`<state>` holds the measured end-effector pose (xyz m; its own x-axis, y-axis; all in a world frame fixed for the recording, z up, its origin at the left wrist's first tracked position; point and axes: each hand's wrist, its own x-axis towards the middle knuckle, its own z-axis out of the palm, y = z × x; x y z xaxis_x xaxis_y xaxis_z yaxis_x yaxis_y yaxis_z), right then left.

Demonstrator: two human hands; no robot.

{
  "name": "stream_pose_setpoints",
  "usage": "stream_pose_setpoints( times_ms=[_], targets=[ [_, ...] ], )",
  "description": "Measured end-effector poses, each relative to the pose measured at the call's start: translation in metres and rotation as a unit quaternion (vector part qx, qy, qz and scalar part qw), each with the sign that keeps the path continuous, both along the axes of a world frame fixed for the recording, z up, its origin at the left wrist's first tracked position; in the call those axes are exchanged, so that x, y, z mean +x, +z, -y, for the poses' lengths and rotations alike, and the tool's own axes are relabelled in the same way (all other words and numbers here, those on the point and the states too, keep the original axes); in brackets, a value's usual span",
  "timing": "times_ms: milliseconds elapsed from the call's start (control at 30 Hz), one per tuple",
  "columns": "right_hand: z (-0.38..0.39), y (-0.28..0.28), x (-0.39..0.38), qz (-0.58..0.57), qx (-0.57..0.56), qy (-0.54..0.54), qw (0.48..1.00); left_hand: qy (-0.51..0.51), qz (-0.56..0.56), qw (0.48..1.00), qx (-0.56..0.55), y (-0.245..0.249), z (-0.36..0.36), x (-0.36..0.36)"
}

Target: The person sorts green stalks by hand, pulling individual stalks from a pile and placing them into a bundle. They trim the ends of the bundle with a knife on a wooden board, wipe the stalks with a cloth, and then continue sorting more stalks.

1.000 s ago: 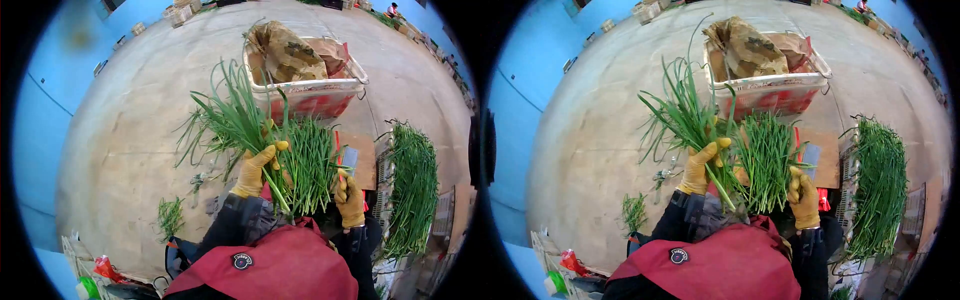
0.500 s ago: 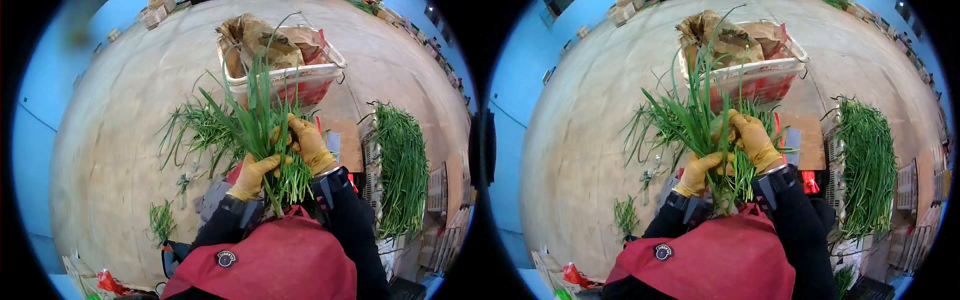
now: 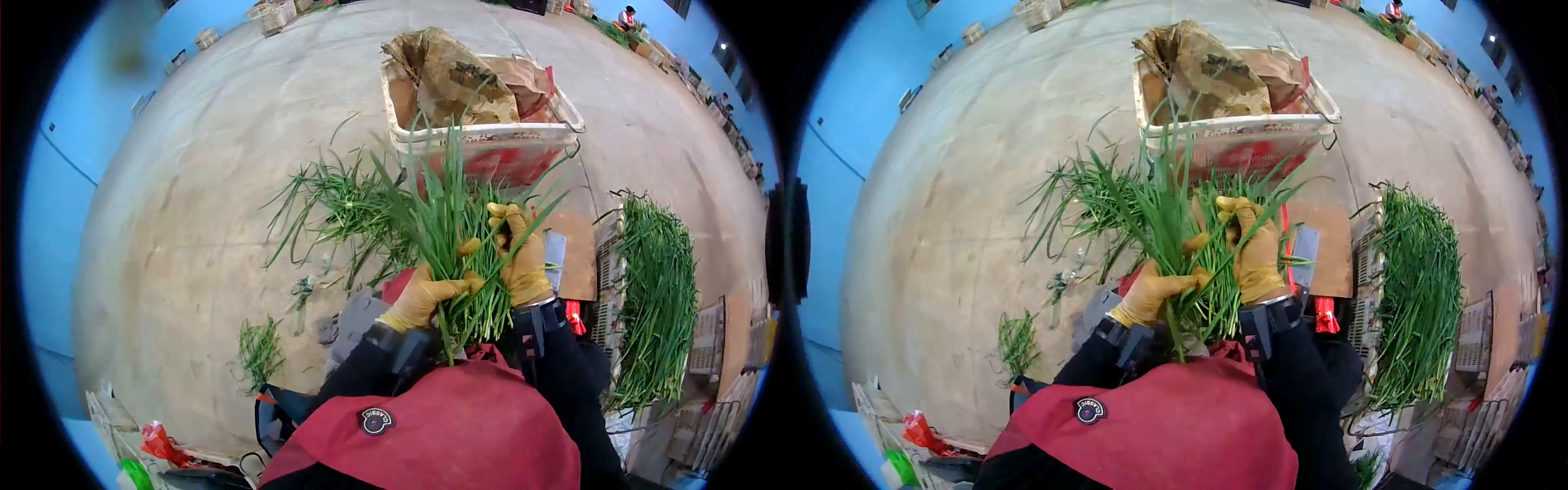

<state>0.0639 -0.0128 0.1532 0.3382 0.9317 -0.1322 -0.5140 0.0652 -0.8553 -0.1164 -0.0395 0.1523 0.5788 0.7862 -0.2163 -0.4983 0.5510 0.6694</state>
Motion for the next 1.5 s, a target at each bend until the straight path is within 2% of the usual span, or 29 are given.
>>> stream_pose_setpoints(
  times_ms=[33, 133, 167, 233, 267, 300, 333, 367, 467, 533, 667, 700, 733, 800, 833, 933, 1033, 1100, 1200, 1233, 1333, 1367, 1467, 1500],
  targets=[
    [0.004, 0.007, -0.001, 0.016, -0.01, -0.008, 1.0, -0.003, -0.025, 0.999, 0.028, -0.002, -0.002, 0.001],
    [0.013, 0.01, -0.003, 0.044, -0.014, -0.042, 0.998, -0.007, 0.056, 0.998, 0.02, -0.025, -0.01, -0.002],
    [0.019, 0.013, -0.005, 0.088, 0.004, -0.06, 0.994, 0.008, 0.022, 1.0, 0.017, -0.03, -0.012, 0.0],
    [0.024, 0.015, -0.012, 0.072, 0.064, -0.113, 0.989, 0.04, -0.048, 0.998, 0.007, -0.027, -0.013, 0.004],
    [0.028, 0.017, -0.015, 0.063, 0.093, -0.141, 0.984, 0.041, -0.044, 0.998, 0.015, -0.032, -0.014, 0.002],
    [0.036, 0.026, -0.001, 0.107, 0.109, -0.115, 0.982, 0.043, -0.04, 0.998, 0.022, -0.041, -0.015, 0.0],
    [0.037, 0.034, 0.005, 0.103, 0.117, -0.129, 0.979, 0.043, -0.036, 0.998, 0.031, -0.048, -0.016, -0.001],
    [0.034, 0.043, 0.01, 0.098, 0.126, -0.146, 0.976, 0.045, 0.003, 0.999, 0.031, -0.053, -0.016, 0.0],
    [0.023, 0.053, 0.024, 0.147, 0.153, -0.173, 0.962, 0.04, -0.032, 0.998, 0.043, -0.051, -0.014, 0.002],
    [0.023, 0.078, 0.028, -0.004, 0.149, -0.1, 0.984, 0.039, -0.051, 0.996, 0.068, -0.049, -0.015, 0.003],
    [0.004, 0.068, 0.033, 0.014, 0.121, 0.112, 0.986, 0.039, -0.088, 0.992, 0.077, -0.038, -0.006, 0.012],
    [0.0, 0.067, 0.031, 0.024, 0.088, 0.11, 0.99, 0.035, -0.081, 0.995, 0.045, -0.031, -0.003, 0.015],
    [-0.004, 0.065, 0.027, 0.034, 0.054, 0.109, 0.992, 0.022, -0.092, 0.993, 0.066, -0.032, -0.003, 0.017],
    [-0.015, 0.054, 0.011, 0.047, -0.011, 0.172, 0.984, -0.004, -0.114, 0.987, 0.109, -0.037, -0.003, 0.018],
    [-0.02, 0.047, 0.008, 0.053, -0.043, 0.206, 0.976, -0.008, -0.089, 0.99, 0.112, -0.04, -0.003, 0.019],
    [-0.024, 0.026, 0.006, 0.069, -0.103, 0.184, 0.975, 0.021, -0.087, 0.991, 0.099, -0.032, 0.002, 0.02],
    [-0.011, 0.027, 0.016, 0.021, -0.064, 0.185, 0.98, -0.01, -0.067, 0.997, 0.041, -0.03, 0.0, 0.015],
    [-0.003, 0.023, 0.026, -0.001, -0.021, 0.175, 0.984, -0.017, -0.068, 0.997, 0.041, -0.028, -0.002, 0.011],
    [0.007, 0.017, 0.037, -0.009, 0.007, 0.048, 0.999, -0.048, -0.092, 0.992, 0.067, -0.031, -0.006, 0.006],
    [0.008, 0.014, 0.042, -0.005, -0.014, 0.011, 1.0, -0.057, -0.093, 0.992, 0.07, -0.031, -0.006, 0.006],
    [0.011, 0.015, 0.054, -0.03, 0.035, -0.013, 0.999, -0.088, -0.113, 0.985, 0.095, -0.045, -0.007, 0.006],
    [0.013, 0.019, 0.056, 0.013, 0.052, -0.038, 0.998, -0.099, -0.122, 0.982, 0.107, -0.052, -0.008, 0.006],
    [0.018, 0.027, 0.061, -0.004, 0.069, -0.04, 0.997, -0.08, -0.113, 0.986, 0.09, -0.056, -0.007, 0.01],
    [0.02, 0.029, 0.057, 0.007, 0.063, -0.075, 0.995, -0.067, -0.113, 0.988, 0.08, -0.055, -0.007, 0.01]
  ],
)
